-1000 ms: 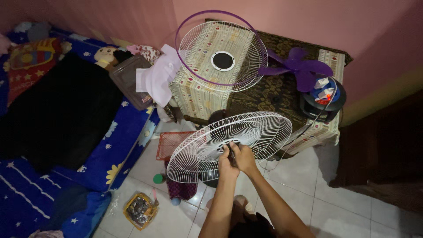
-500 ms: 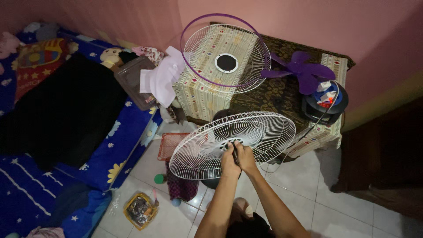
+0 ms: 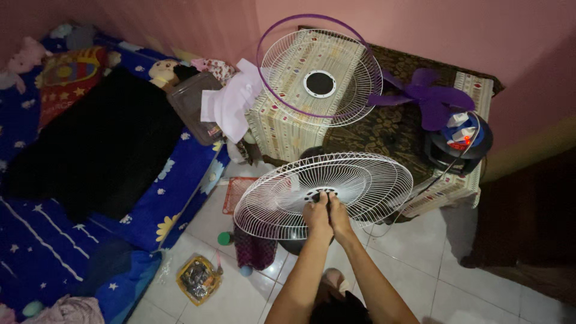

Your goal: The person assembles a standing fan by attaching the front grille, inserting the purple fan blades, and securing the central hub cap. The person handles the fan components by hand and positions them onto the fan motor.

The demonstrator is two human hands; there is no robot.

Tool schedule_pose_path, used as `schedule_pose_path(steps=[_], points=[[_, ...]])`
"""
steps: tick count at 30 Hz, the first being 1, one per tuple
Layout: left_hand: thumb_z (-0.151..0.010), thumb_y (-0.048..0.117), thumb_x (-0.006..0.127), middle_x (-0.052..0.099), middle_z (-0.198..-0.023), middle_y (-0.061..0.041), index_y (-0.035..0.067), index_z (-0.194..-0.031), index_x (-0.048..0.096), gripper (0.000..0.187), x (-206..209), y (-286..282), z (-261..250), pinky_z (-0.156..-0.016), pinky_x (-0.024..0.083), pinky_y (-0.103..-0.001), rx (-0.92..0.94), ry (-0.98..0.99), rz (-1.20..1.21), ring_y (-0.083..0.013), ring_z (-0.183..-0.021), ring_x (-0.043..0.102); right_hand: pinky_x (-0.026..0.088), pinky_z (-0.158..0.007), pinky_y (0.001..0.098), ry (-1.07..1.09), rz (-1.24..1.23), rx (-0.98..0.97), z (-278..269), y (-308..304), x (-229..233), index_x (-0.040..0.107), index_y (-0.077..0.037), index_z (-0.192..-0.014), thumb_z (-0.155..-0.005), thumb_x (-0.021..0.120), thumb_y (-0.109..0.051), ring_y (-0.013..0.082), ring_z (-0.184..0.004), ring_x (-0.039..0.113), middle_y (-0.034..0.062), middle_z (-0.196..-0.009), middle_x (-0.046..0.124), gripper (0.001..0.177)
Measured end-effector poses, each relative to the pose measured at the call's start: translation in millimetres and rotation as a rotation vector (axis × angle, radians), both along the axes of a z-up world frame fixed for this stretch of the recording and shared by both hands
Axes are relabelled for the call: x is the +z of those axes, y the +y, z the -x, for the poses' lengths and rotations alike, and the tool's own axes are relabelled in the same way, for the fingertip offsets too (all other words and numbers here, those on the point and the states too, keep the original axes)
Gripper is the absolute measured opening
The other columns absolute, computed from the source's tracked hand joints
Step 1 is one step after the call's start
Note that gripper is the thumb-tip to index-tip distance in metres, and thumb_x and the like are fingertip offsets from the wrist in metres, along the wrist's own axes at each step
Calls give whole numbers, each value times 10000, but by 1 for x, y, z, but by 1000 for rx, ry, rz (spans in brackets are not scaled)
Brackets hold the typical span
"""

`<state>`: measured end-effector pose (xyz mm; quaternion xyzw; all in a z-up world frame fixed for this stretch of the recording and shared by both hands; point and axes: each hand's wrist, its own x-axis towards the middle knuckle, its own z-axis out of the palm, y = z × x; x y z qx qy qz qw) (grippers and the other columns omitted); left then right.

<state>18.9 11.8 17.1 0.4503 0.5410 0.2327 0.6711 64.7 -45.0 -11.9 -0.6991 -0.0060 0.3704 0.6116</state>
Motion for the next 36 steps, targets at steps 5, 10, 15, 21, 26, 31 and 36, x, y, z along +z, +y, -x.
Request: schedule_pose_path(steps=[5, 10, 15, 21, 26, 31, 36], points=[[-855, 305, 793, 744, -924, -167, -65, -955, 684, 399, 10, -9, -4, -712, 541, -378, 131, -53, 38, -266, -782, 707, 526, -714, 356, 55, -135, -4, -3, -2, 3, 692, 0, -1046, -1016, 409, -483, 213, -779, 657, 119, -924, 720, 560], [-813, 268, 806, 744, -947, -136, -43, -980, 675, 377, 15, -14, -3, -726, 558, -379, 242, -181, 104, -248, -805, 713, 535, -709, 372, 47, -160, 14, 0, -3, 7, 694, 6, -1042, -1025, 393, -488, 225, -771, 663, 141, -928, 726, 578], [-794, 320, 855, 721, -878, -139, -21, -919, 635, 425, 8, -14, -12, -720, 541, -393, 235, 35, 23, -263, -759, 679, 536, -681, 366, 113, -327, -8, 0, -3, -6, 658, -31, -1030, -1037, 412, -542, 209, -750, 647, 116, -897, 698, 567], [-764, 334, 889, 688, -839, -136, -37, -879, 598, 485, -1, -21, -13, -715, 539, -392, 267, 89, -63, -260, -727, 648, 540, -691, 345, 170, -375, -19, 2, -3, -15, 657, -85, -1051, -1033, 438, -558, 173, -770, 643, 61, -910, 687, 522], [-803, 337, 853, 652, -892, -65, 34, -939, 597, 419, -4, -27, 5, -747, 532, -352, 255, -226, -33, -177, -794, 622, 462, -586, 321, 183, -200, 112, 4, -10, 8, 664, -75, -1013, -1017, 345, -628, 162, -652, 582, 30, -802, 662, 638], [-884, 342, 786, 586, -896, -24, 45, -981, 601, 363, 0, -18, 42, -744, 478, -346, 77, -368, 44, -161, -823, 566, 411, -546, 340, 48, 8, 291, 10, -27, -4, 672, -38, -939, -1021, 239, -699, 186, -577, 503, 56, -700, 590, 794], [-927, 406, 657, 583, -939, 46, 120, -1040, 649, 308, 22, -14, 75, -775, 386, -300, -59, -273, 176, -103, -856, 491, 481, -720, 387, -639, 322, 590, 19, -54, 63, 667, 12, -1006, -1005, 429, -649, 239, -762, 631, 105, -814, 652, 702]])
